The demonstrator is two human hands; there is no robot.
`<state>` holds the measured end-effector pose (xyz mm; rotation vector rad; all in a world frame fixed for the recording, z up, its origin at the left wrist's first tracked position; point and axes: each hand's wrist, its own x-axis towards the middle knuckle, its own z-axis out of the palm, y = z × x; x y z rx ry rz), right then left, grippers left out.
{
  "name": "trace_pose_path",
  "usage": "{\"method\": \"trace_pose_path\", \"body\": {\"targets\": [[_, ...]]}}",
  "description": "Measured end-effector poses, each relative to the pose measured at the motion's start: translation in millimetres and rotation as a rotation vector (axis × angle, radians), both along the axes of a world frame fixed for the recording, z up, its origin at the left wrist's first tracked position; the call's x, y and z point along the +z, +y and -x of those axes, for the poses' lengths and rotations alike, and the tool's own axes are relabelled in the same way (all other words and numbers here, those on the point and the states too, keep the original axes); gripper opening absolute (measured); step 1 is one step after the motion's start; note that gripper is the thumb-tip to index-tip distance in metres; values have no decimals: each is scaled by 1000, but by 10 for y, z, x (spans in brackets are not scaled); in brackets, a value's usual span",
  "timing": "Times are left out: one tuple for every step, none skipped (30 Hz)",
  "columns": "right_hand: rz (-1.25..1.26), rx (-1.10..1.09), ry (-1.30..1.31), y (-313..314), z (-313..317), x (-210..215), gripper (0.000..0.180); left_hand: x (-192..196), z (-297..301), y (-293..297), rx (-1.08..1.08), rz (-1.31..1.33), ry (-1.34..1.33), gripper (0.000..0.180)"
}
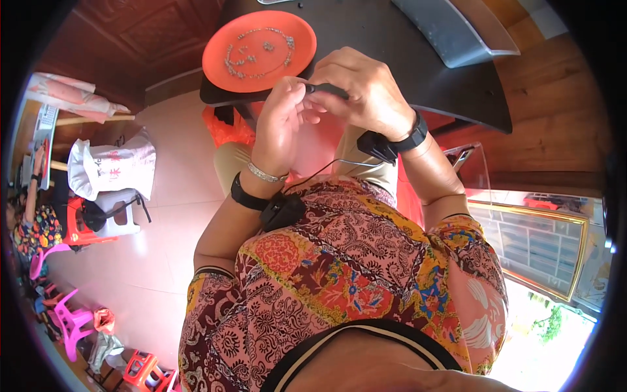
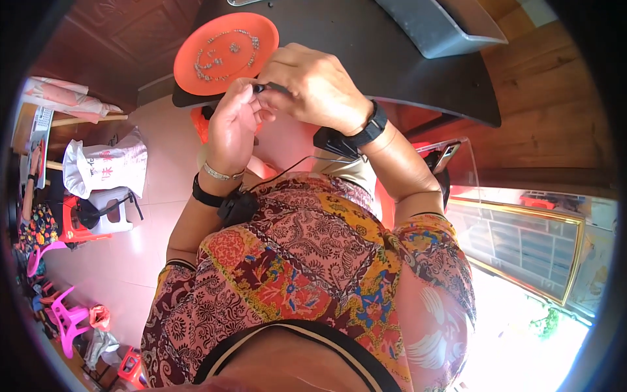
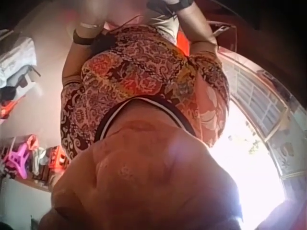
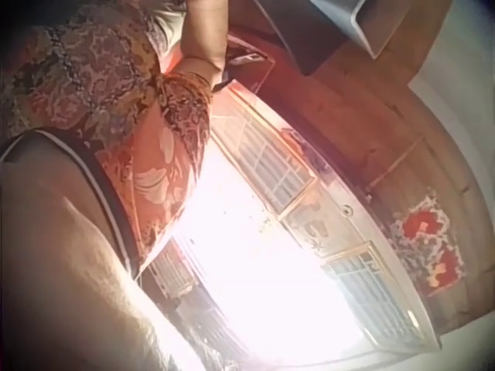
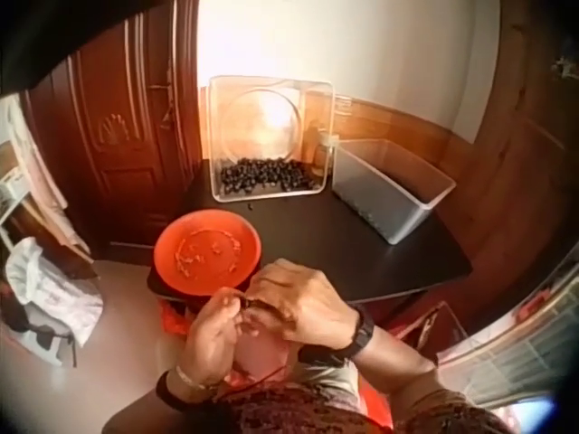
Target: Sorting and inspecting small black plastic components, placing selected items onto a red plate.
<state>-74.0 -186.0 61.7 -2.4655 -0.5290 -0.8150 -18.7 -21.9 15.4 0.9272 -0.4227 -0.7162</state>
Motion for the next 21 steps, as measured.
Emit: {"method": "trace_pose_path", "body": {"targets": [[42,-21,-20,22,-4,-33,21,2,23,-1,0,8,-14,21],[86,-40,-42,41,-8,-58,21,-27,22,6,-5,0,-11,21],[79,-44,-40,54,-8,-81,21,-68,10,15,2,29,4,21],[29,-35,-24,68,-9,-105,21,-93,4,31,10,58,18,21],[-18,-24,-9,75,-14,-124,22,-96,6,41,10,55,19,21],[-21,-24,-8,91,-23,-158,22,-95,8,52,-6,83,51,21],[-113,19,-5,109,-34,-202,22,-96,8,62,-21,113,83,22],[-204,66,0,133,-47,-229,23,-105,11,78,-16,111,84,22],[-206,71,2,161,-44,-236,23,-122,14,91,-16,132,125,22],[-237,51,7,195,-31,-240,23,-138,14,102,-16,154,167,22],[-269,28,14,223,-23,-248,24,-156,11,113,-13,151,168,22],[-272,31,16,243,-28,-263,24,-175,4,120,-11,159,174,22],[-315,41,16,262,-32,-282,24,-187,0,127,-10,167,180,22],[-358,49,15,271,-36,-295,24,-183,-6,129,-10,164,182,22],[-360,48,16,270,-36,-303,24,-171,-11,130,8,135,123,21],[-332,42,39,264,-33,-309,25,-168,-13,131,24,106,65,21],[-303,36,61,254,-34,-310,27,-172,-22,135,22,104,66,21],[-306,33,63,248,-35,-310,27,-178,-35,146,16,90,30,22],[-277,21,45,243,-36,-311,26,-183,-42,150,10,77,-7,22],[-244,8,24,239,-34,-308,25,-170,-33,145,6,78,-7,22],[-243,5,23,238,-34,-318,25,-142,-18,140,10,111,43,23]]}}
